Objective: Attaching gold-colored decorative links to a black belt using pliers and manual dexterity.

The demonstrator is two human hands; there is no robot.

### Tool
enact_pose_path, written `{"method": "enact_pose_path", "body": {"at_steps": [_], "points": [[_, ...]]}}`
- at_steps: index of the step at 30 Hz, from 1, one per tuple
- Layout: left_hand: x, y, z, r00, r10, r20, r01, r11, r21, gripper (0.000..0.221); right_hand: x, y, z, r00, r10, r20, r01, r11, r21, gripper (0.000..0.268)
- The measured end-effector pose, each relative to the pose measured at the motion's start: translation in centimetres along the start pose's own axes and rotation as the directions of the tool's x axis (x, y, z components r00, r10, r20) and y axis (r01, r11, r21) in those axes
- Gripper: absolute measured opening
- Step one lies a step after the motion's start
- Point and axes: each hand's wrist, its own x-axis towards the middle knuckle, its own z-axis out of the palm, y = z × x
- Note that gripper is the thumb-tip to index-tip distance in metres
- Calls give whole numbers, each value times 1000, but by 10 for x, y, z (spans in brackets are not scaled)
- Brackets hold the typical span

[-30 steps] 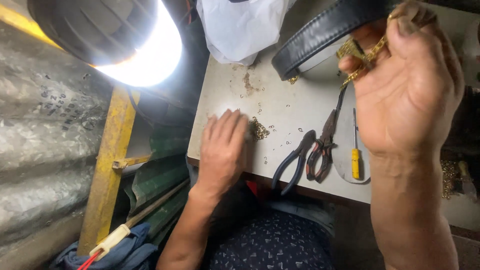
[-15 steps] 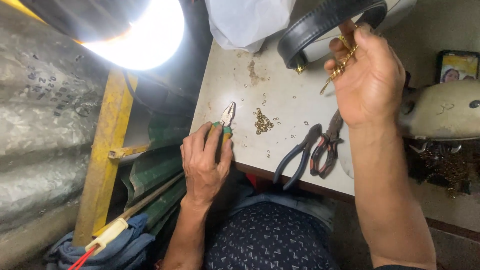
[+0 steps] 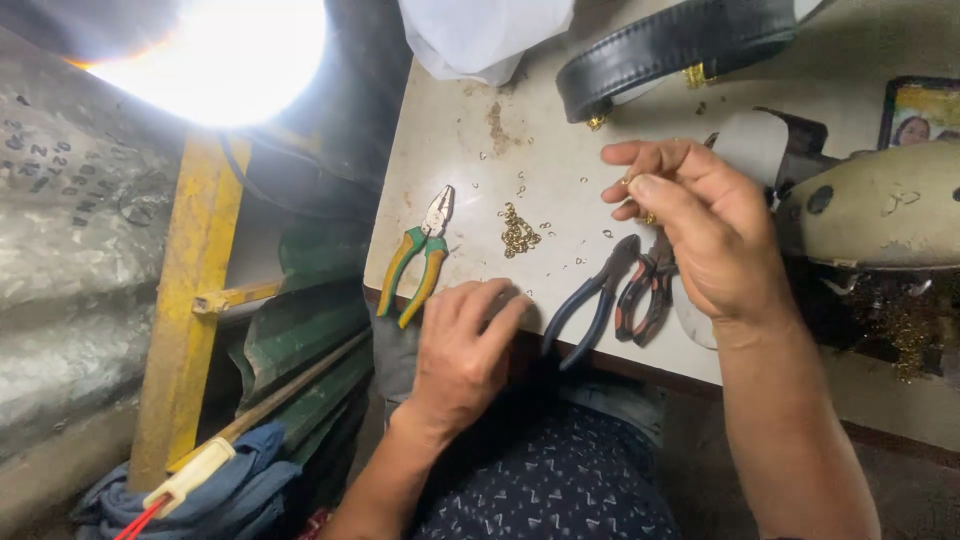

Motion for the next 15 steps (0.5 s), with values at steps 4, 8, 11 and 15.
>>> {"method": "enact_pose_path", "body": {"at_steps": [4, 8, 11, 15], "points": [[32, 15, 16, 995, 94, 26, -93, 996, -16, 19, -14, -5, -4, 999, 7, -38, -6, 999, 36, 10], [50, 12, 48, 970, 219, 100, -220, 975, -4, 38, -26, -2, 1, 992, -30, -122, 50, 984, 169, 9], [55, 13, 65, 950, 281, 137, -294, 952, 86, 40, -33, -8, 0, 991, -115, -75, 115, 993, -9, 14], [56, 20, 49, 958, 204, 200, -248, 941, 232, 45, -35, -7, 1, 973, -231, -29, 229, 972, -59, 19]]}}
